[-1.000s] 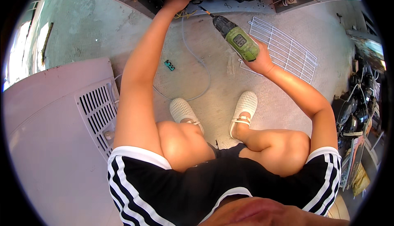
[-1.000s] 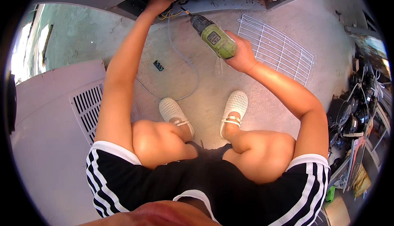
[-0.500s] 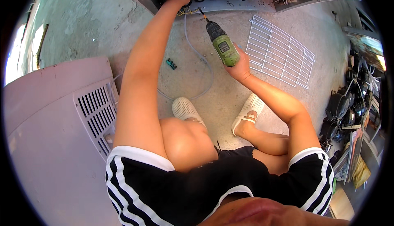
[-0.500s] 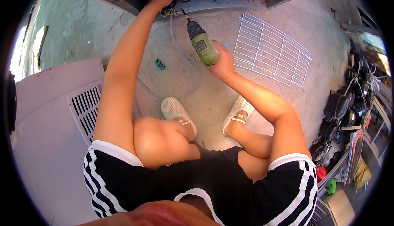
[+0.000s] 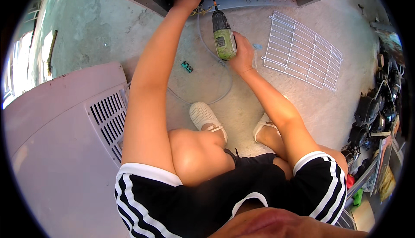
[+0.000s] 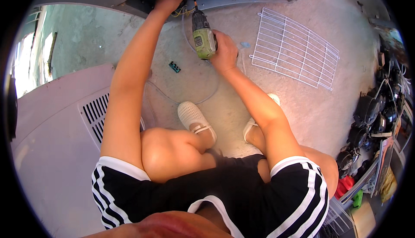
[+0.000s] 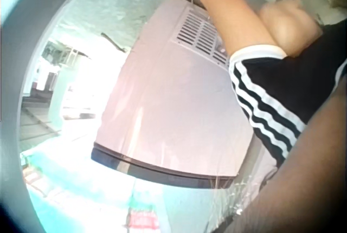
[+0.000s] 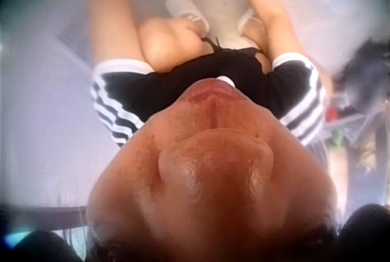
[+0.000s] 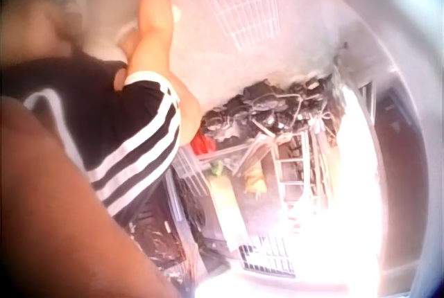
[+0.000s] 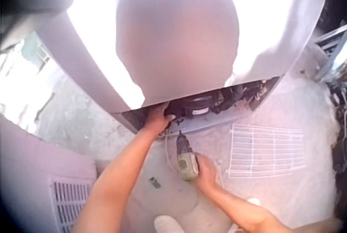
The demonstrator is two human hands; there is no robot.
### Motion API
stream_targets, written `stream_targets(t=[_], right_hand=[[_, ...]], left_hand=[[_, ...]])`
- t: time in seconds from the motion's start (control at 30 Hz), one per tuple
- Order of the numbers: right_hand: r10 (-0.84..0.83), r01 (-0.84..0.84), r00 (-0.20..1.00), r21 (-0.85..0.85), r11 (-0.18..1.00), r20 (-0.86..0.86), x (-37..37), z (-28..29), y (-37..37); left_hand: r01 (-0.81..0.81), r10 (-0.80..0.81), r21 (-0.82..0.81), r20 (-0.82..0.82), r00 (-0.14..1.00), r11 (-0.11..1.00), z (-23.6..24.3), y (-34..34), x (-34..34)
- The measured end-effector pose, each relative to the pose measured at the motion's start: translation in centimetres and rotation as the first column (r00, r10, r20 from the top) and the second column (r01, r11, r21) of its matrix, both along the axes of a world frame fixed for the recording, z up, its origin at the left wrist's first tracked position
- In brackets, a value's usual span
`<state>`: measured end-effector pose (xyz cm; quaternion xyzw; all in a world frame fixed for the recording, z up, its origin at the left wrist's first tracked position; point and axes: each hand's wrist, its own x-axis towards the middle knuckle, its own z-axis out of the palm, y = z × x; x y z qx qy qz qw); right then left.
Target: The person unscrews and removes components from the back of a refrigerator using a power drill, and then aligns and screws a metal grate back onto the appliance.
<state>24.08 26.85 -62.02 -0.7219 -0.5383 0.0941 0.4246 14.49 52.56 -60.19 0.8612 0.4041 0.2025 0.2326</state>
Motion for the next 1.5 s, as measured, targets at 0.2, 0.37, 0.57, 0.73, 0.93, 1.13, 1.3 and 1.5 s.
stream_targets(t=[0.2,0.37,0.57,0.73,0.93,1.13,1.3,1.5], right_hand=[[0.003,-0.003,0.999,-0.003,1.000,0.042,0.0,-0.5,0.9],[-0.017,0.017,0.999,-0.003,1.000,0.043,0.2,-1.0,0.9],[-0.033,0.033,0.999,0.009,0.999,0.003,-0.4,-0.4,1.3],[-0.039,0.039,0.999,0.015,0.999,-0.006,-0.3,-0.9,1.3],[-0.043,0.044,0.999,0.011,0.999,-0.029,-0.6,-0.6,1.4],[-0.047,0.047,0.999,0.004,0.999,-0.027,-0.4,-0.5,1.4],[-0.045,0.045,0.999,0.020,0.999,-0.019,-0.3,-0.3,1.3],[-0.037,0.038,0.999,0.027,0.999,-0.020,-0.3,-0.5,1.4]], left_hand=[[0.034,-0.026,0.128,-0.060,0.998,0.991,-0.9,1.2,-0.1],[0.032,-0.018,0.105,-0.137,0.990,0.994,0.4,1.0,0.9],[-0.008,0.018,0.080,-0.123,0.992,0.997,0.6,0.7,0.9],[0.011,0.003,0.126,-0.109,0.994,0.992,0.5,0.9,0.9],[0.007,0.011,0.193,-0.090,0.996,0.981,0.6,0.6,0.6],[-0.007,0.015,0.125,-0.064,0.998,0.992,1.0,0.4,0.9],[-0.026,0.034,0.094,-0.083,0.996,0.995,0.9,0.5,0.9],[-0.006,0.019,0.159,-0.078,0.997,0.987,0.2,0.8,0.7]])
